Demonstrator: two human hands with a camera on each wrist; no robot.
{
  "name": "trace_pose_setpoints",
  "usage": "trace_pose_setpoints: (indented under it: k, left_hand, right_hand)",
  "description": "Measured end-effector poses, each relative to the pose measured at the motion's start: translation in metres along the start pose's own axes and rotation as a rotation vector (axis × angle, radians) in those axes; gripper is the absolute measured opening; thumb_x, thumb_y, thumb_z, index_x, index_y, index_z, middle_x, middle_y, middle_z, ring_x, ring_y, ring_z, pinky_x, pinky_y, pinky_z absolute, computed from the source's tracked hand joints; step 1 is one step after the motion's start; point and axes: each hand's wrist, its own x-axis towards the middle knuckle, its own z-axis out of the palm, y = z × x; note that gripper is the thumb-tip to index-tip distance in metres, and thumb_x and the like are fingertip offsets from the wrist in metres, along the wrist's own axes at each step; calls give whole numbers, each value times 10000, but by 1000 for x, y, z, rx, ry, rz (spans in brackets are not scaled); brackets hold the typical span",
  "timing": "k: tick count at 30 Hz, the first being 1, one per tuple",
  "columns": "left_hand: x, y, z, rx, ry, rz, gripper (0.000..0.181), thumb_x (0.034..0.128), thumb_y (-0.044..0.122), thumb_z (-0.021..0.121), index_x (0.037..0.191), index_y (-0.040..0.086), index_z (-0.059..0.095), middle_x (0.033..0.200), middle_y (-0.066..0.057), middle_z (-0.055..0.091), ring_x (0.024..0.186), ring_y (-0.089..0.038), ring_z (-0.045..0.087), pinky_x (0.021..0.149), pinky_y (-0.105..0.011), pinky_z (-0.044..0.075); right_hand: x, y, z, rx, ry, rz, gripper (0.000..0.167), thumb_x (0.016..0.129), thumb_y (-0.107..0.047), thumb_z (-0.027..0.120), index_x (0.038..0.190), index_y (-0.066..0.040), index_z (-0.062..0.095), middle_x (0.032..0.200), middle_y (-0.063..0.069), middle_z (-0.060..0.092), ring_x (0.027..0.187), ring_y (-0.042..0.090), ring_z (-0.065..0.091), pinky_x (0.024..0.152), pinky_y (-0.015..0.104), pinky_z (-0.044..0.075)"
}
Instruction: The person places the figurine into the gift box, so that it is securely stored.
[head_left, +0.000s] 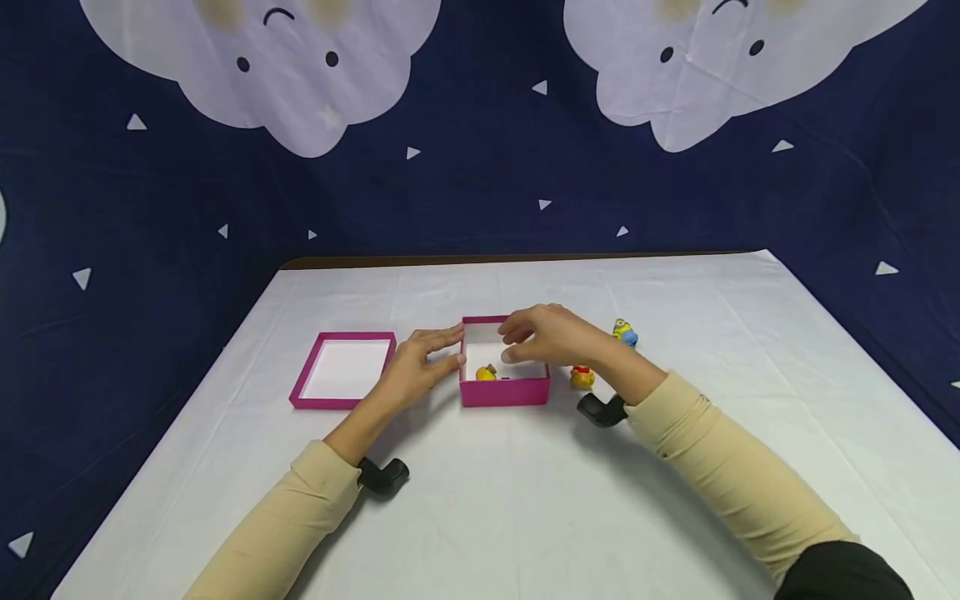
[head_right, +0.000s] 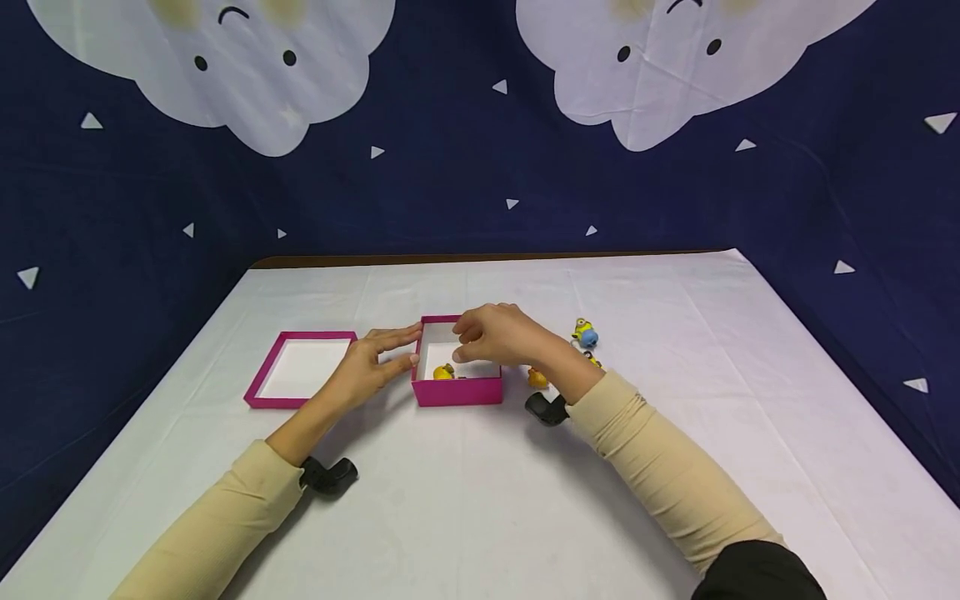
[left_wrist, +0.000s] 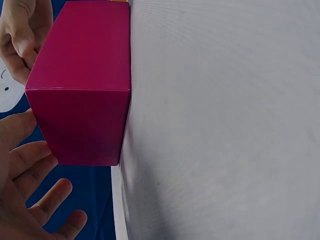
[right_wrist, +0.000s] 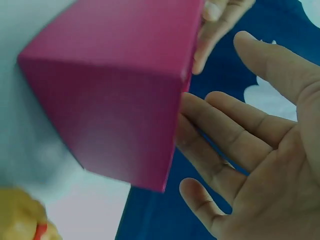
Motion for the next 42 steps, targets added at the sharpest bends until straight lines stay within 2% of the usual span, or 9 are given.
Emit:
trace_pose_setpoints:
  k: [6, 13, 19, 26, 32, 36, 42]
  left_hand:
    - [0, 0, 0, -7, 1, 4, 442, 864, 220, 683, 1272, 75, 595, 1370, 34, 557, 1245, -228, 491, 1006, -444, 420]
    - [0, 0, 0, -10, -8, -10, 443, 869, 231, 678, 1281, 92, 590, 1378, 47, 548, 1252, -226, 482, 989, -449, 428]
    - [1, 0, 0, -3, -5, -6, 437, 871, 230, 676, 1277, 90, 593, 1376, 42, 550, 1252, -228, 485, 1034, -445, 407]
    - [0, -2, 0, -7, -14, -15, 443, 871, 228, 675, 1278, 77, 589, 1382, 48, 542, 1254, -225, 482, 1019, -442, 419]
    - [0, -1, 0, -18, -25, -23, 445, 876, 232, 669, 1287, 87, 582, 1396, 45, 528, 1268, -233, 468, 1038, -454, 401]
    - [-1, -1, 0, -30, -34, -24, 453, 878, 228, 665, 1291, 68, 575, 1407, 34, 518, 1273, -244, 458, 1067, -468, 366]
    - [0, -2, 0, -35, -31, -19, 453, 876, 229, 669, 1289, 67, 577, 1404, 33, 523, 1272, -240, 457, 1051, -471, 378]
  right_hand:
    - [-18, 9, -9, 7, 93, -6, 474, 815, -371, 721, 1234, -184, 601, 1201, 11, 668, 1148, 203, 584, 987, 445, 443]
    - [-42, 23, -7, 51, 204, 8, 528, 806, -406, 724, 1277, -232, 560, 1263, 21, 609, 1198, 262, 463, 1004, 489, 359]
    - [-54, 42, -1, 28, 275, 25, 543, 813, -351, 725, 1301, -198, 541, 1285, 50, 600, 1185, 291, 447, 1000, 475, 327]
    - [-60, 64, 6, 4, 265, 45, 552, 810, -340, 728, 1297, -153, 546, 1272, 59, 614, 1208, 321, 424, 1025, 499, 297]
    - [-62, 76, 10, -40, 248, 21, 615, 757, -354, 769, 1275, -91, 567, 1234, 78, 642, 1187, 300, 477, 1053, 483, 232]
    - [-63, 82, 13, -92, 251, 7, 627, 745, -377, 780, 1252, -64, 587, 1213, 91, 660, 1182, 293, 538, 1038, 486, 234]
    - [-64, 89, 16, -165, 260, 7, 601, 744, -385, 776, 1221, -58, 615, 1202, 97, 668, 1158, 286, 578, 989, 494, 267]
